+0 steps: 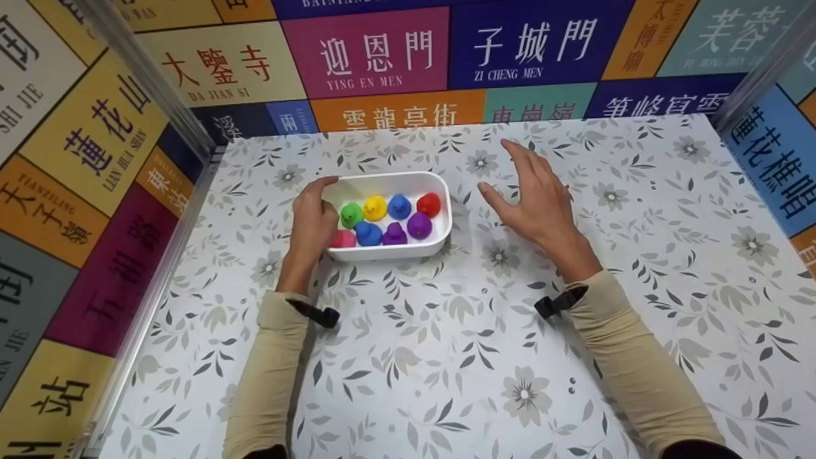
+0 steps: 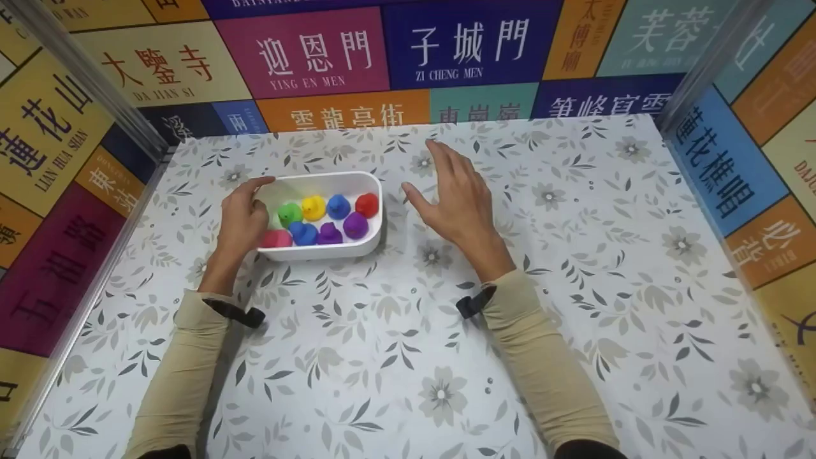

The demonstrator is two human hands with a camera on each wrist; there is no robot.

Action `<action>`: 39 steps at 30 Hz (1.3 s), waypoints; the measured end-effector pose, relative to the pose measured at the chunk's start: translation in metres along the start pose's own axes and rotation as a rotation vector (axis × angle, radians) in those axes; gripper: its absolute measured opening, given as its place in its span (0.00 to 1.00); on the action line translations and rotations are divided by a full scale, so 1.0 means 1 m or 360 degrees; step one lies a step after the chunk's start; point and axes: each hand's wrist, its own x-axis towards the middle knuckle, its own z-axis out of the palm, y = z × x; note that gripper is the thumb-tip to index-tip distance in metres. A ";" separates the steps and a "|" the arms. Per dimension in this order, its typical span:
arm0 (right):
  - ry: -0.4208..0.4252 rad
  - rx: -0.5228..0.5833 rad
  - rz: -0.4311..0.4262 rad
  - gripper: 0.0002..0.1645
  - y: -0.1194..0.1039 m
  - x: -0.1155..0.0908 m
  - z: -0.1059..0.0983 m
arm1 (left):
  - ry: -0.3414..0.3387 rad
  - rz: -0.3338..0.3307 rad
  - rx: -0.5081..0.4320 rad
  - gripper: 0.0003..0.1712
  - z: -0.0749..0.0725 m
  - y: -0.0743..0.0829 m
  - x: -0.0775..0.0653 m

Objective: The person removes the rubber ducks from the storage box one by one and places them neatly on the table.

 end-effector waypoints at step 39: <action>-0.0717 0.0266 -0.0172 0.28 -0.092 0.000 0.058 | 0.0040 -0.0082 -0.0269 0.29 0.002 -0.010 0.005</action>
